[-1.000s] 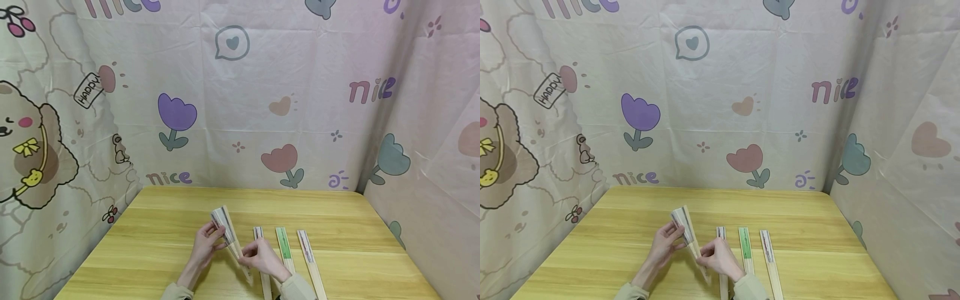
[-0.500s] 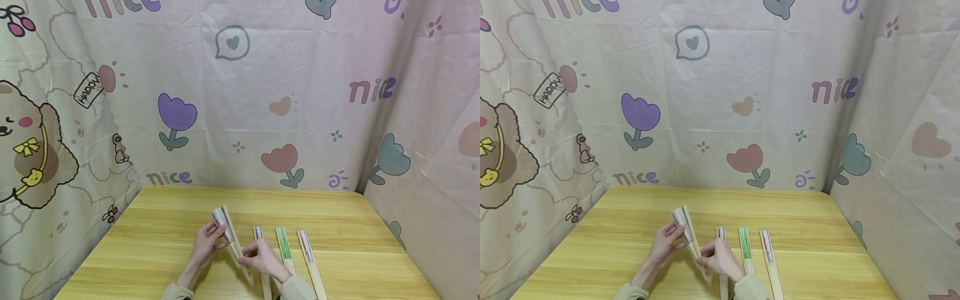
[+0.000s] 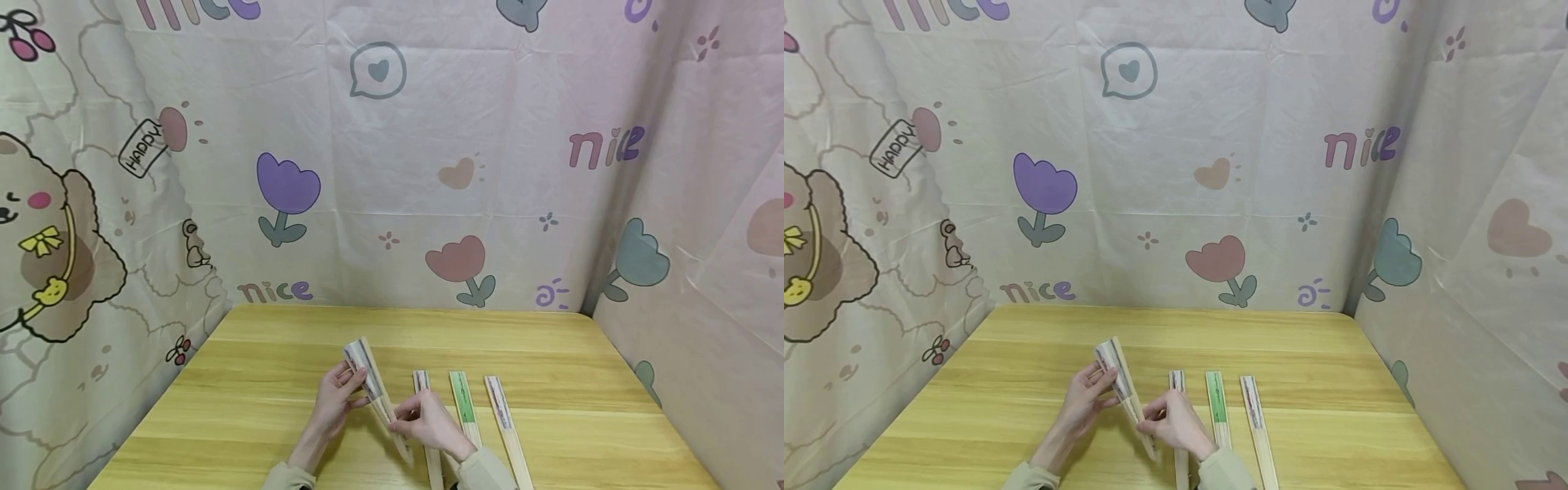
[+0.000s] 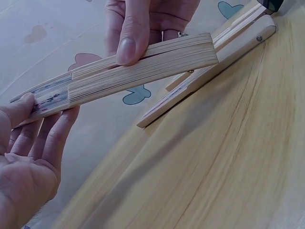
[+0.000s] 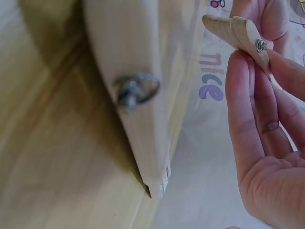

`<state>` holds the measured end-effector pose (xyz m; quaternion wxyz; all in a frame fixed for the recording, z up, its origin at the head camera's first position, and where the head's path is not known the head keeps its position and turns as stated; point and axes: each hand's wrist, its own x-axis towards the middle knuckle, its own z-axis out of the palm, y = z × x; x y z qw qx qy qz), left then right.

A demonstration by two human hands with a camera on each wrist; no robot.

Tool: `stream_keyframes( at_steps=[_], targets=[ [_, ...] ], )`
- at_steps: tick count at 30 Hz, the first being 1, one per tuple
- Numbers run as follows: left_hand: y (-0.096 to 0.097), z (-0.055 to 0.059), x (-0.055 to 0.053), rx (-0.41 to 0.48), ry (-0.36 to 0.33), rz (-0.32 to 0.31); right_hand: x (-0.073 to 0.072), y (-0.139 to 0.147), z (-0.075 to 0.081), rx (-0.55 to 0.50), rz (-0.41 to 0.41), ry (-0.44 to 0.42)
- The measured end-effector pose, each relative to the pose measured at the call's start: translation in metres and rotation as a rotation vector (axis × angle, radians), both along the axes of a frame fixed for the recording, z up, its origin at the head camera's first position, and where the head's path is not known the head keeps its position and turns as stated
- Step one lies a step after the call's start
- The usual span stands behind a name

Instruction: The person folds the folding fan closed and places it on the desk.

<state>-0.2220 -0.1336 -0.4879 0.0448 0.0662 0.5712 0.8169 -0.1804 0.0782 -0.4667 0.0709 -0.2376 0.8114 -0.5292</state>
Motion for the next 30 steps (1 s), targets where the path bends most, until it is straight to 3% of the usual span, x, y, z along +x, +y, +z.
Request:
stream_keyframes(
  at_steps=[14, 30],
  targets=[
    [-0.0003, -0.0013, -0.0009, 0.028, 0.012, 0.039, 0.0013, -0.0029, 0.0001, -0.097, 0.023, -0.144],
    [-0.0011, -0.0052, -0.0004, 0.044, 0.075, 0.006, 0.0027, -0.0035, 0.0011, -0.108, 0.027, -0.184]
  ],
)
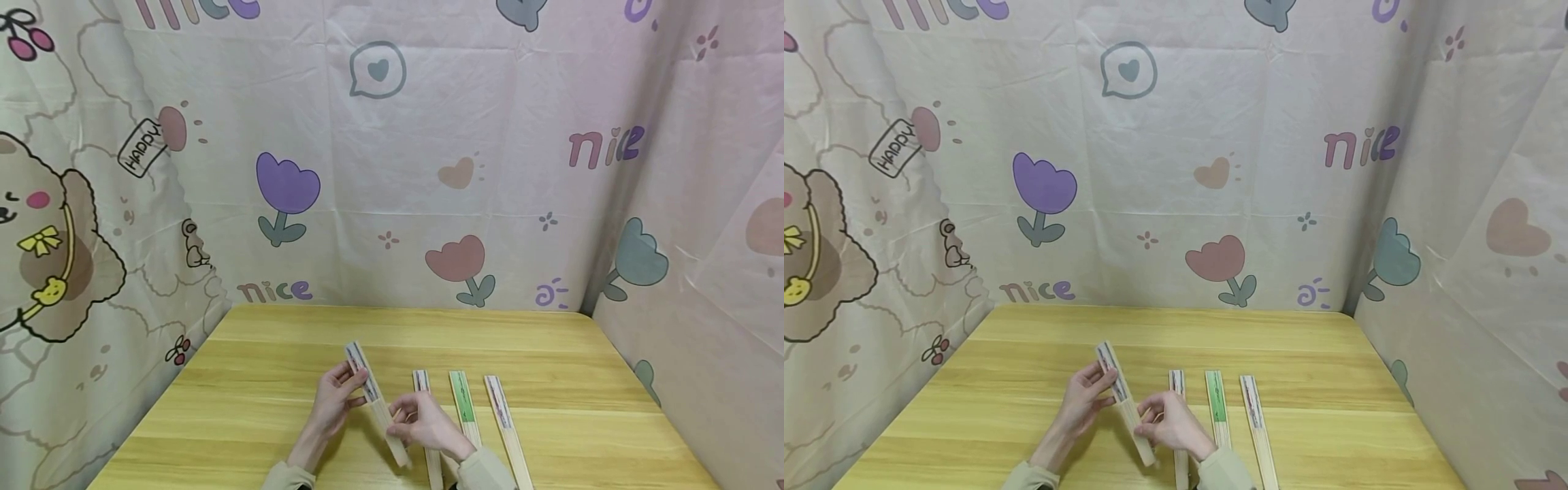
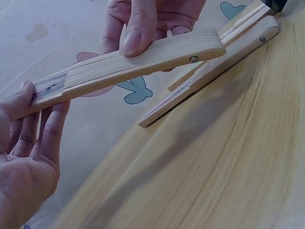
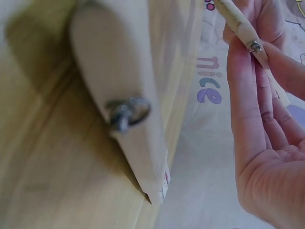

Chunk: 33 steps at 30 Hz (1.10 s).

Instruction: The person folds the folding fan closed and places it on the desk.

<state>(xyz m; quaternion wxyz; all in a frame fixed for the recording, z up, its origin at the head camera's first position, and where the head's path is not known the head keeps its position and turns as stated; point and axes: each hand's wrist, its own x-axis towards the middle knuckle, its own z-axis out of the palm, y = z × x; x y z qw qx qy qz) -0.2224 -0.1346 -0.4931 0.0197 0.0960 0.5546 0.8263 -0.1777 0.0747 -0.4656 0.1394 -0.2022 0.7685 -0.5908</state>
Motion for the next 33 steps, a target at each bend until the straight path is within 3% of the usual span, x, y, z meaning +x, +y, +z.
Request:
stream_keyframes(
  at_steps=[6, 16, 26, 33],
  targets=[
    [-0.001, 0.000, -0.001, -0.014, 0.000, -0.025, 0.002, -0.001, -0.002, -0.025, 0.005, -0.034],
    [-0.012, 0.010, -0.008, -0.078, -0.050, -0.183, 0.006, -0.004, -0.003, -0.112, 0.018, -0.155],
    [-0.015, 0.013, -0.016, -0.224, -0.068, -0.129, 0.006, -0.012, -0.003, -0.151, 0.012, -0.268],
    [-0.016, 0.012, -0.025, -0.265, -0.064, -0.153, 0.002, -0.014, -0.005, -0.158, -0.008, -0.325]
  ],
)
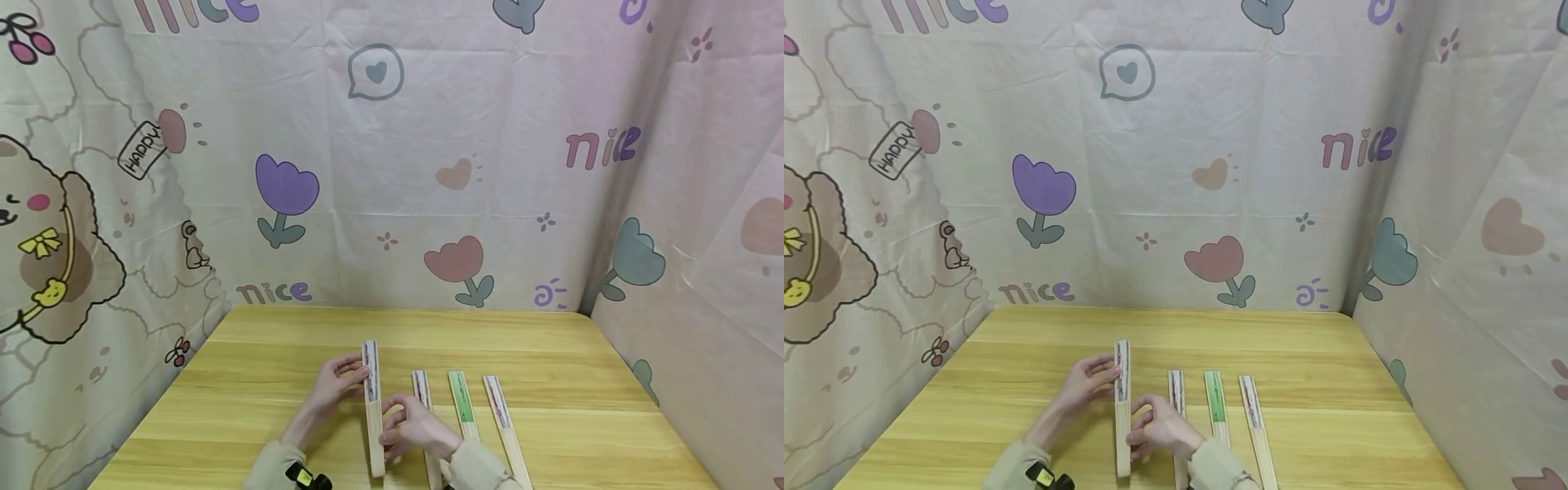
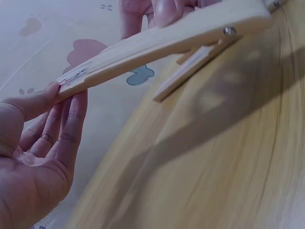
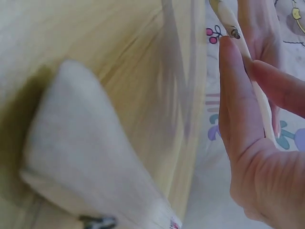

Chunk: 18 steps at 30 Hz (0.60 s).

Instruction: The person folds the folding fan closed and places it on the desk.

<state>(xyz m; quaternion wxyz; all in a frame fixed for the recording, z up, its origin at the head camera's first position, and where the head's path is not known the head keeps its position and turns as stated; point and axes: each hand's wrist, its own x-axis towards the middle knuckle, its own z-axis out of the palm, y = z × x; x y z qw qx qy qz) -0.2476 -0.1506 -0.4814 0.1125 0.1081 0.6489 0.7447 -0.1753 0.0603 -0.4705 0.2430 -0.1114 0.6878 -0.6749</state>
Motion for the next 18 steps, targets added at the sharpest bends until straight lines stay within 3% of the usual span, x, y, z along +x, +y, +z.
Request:
stream_keyframes(
  at_steps=[5, 12, 18],
  targets=[
    [-0.006, -0.003, -0.006, -0.037, 0.021, -0.055, -0.002, -0.001, -0.004, 0.001, -0.009, -0.019],
    [-0.013, -0.008, -0.013, -0.016, 0.026, -0.146, -0.001, 0.000, -0.007, 0.020, 0.015, -0.041],
    [-0.014, -0.013, -0.016, -0.061, 0.003, -0.150, -0.001, -0.001, -0.008, 0.060, 0.029, -0.057]
  ],
)
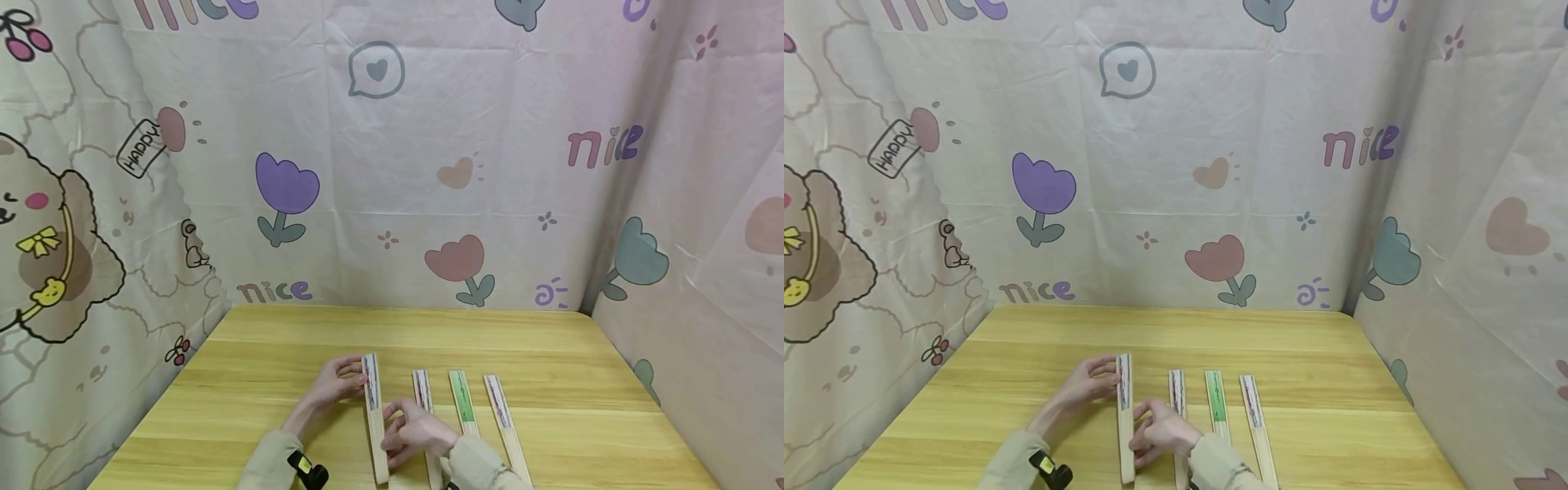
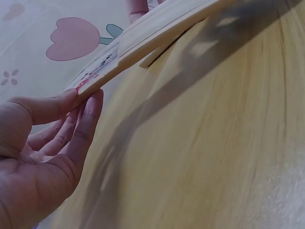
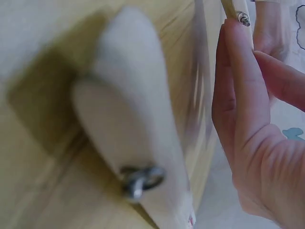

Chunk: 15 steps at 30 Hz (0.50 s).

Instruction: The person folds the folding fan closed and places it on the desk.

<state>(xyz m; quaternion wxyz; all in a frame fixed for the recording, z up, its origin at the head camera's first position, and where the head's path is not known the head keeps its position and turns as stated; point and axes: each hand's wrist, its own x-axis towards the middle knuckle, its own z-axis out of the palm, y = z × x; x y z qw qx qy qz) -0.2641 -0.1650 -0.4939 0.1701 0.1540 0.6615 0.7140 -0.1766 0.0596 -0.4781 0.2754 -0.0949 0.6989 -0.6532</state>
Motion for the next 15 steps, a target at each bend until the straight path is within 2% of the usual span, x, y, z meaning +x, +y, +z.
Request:
stream_keyframes(
  at_steps=[15],
  targets=[
    [0.0035, -0.0070, -0.0032, -0.122, 0.053, 0.017, 0.0001, -0.0031, -0.0030, 0.031, 0.010, -0.029]
  ],
)
